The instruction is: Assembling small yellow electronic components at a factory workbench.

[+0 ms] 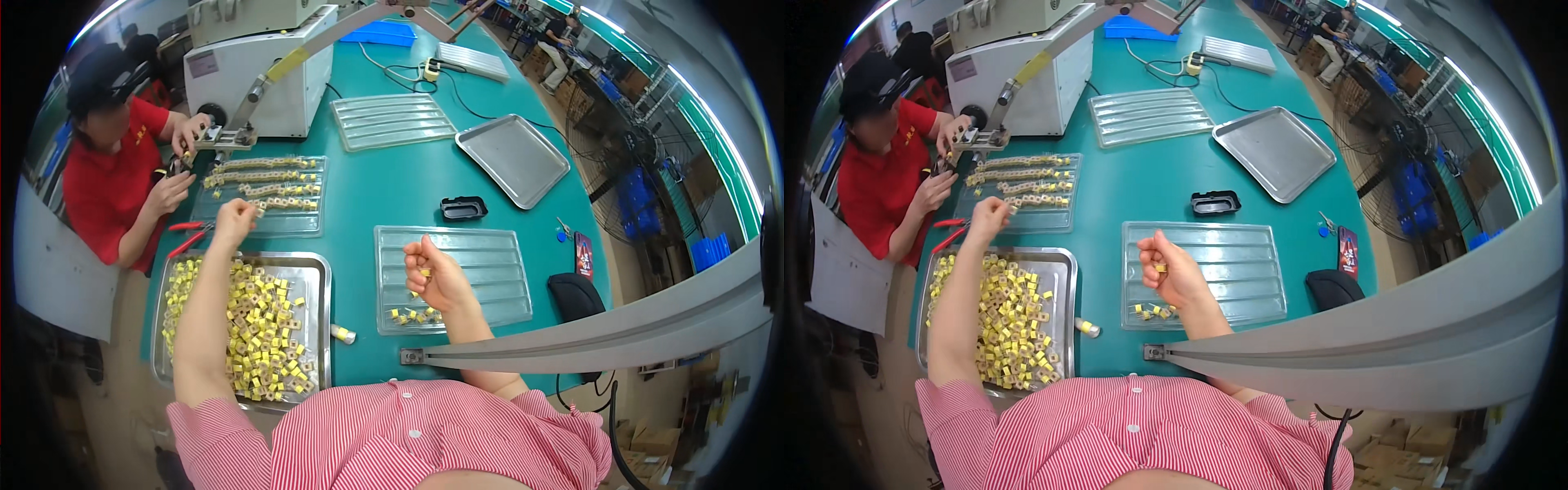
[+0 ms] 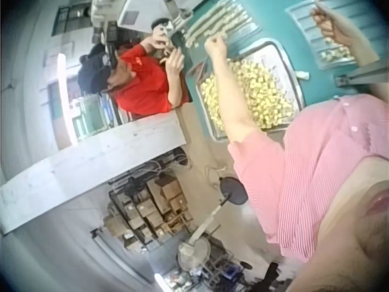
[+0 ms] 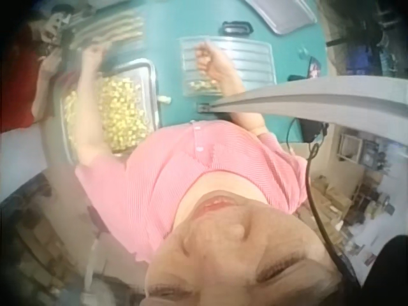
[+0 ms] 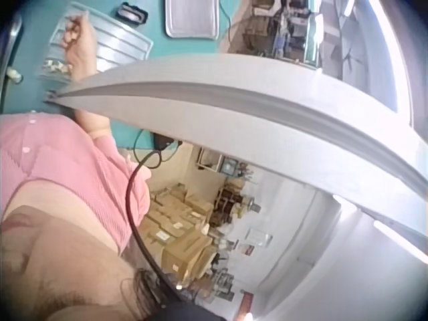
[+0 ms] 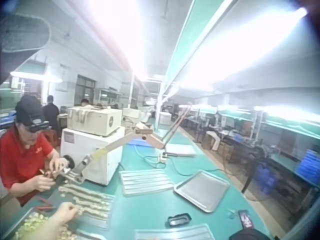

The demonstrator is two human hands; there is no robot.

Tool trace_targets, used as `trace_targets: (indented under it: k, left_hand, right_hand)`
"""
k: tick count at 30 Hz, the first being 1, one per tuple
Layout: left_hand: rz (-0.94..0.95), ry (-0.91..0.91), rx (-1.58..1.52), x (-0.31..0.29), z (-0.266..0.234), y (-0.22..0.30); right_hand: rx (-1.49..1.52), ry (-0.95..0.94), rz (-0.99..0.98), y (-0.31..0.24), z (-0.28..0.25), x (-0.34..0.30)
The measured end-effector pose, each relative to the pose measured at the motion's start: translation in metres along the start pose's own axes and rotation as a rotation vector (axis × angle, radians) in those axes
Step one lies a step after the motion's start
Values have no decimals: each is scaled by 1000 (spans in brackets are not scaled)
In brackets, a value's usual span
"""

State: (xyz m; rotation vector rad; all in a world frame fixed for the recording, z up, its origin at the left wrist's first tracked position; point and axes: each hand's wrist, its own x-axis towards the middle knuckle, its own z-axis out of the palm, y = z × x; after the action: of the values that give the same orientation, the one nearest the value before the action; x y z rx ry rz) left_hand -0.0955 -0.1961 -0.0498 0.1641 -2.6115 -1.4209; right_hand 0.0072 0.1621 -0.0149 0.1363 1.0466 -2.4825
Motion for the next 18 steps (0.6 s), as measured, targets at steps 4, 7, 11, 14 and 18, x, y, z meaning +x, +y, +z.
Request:
trace_targets:
  k: [4,7,11,14,18]
  left_hand:
    - [-27,4,98,16,-37,-42]
    - [-25,95,287,14,-43,-49]
    - [146,178,460,1,-24,-3]
    - [225,83,526,-9,-4,14]
    - [168,-77,701,-13,8,18]
  right_hand:
    - [-17,-21,-8,2,2,0]
    - [7,-45,-16,3,-3,3]
    - [39,89,-24,2,-4,5]
    - [68,37,-15,5,1,6]
    - [49,27,-10,4,1,3]
